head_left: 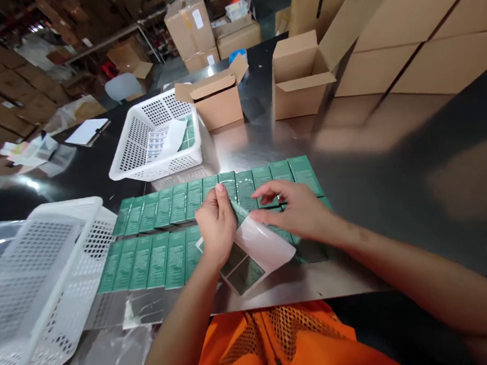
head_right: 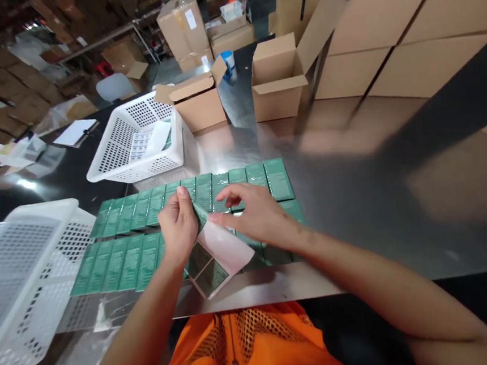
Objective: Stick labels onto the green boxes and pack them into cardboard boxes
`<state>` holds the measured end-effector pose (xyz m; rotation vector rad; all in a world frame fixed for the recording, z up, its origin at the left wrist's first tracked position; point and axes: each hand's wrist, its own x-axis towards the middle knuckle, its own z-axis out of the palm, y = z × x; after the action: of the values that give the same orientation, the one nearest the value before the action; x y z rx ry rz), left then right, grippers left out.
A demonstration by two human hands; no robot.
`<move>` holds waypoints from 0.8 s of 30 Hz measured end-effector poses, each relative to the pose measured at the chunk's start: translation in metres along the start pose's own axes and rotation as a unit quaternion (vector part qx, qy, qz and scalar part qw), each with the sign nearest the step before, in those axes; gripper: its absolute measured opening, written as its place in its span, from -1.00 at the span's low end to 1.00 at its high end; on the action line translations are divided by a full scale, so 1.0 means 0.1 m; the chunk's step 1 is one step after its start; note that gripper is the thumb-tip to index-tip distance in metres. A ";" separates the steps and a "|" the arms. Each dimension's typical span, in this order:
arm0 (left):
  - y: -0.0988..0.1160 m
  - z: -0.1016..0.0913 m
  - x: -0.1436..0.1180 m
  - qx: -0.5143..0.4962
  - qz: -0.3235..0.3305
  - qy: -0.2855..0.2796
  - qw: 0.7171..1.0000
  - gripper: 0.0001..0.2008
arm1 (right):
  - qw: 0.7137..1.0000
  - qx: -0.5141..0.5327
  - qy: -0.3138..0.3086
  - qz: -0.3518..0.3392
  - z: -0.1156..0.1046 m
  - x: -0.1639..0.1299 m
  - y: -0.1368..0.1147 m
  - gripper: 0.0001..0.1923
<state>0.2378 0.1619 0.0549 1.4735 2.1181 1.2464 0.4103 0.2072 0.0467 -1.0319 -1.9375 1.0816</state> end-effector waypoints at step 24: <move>-0.23 -0.37 0.42 -0.244 -0.227 -0.208 0.919 -0.70 | 0.894 -0.019 -0.054 -0.445 -0.24 -0.64 -0.44 -0.81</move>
<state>0.1815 0.1773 0.0690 0.8653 1.5828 1.0577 0.4461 0.1446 0.0851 -0.0178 -2.1549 0.5647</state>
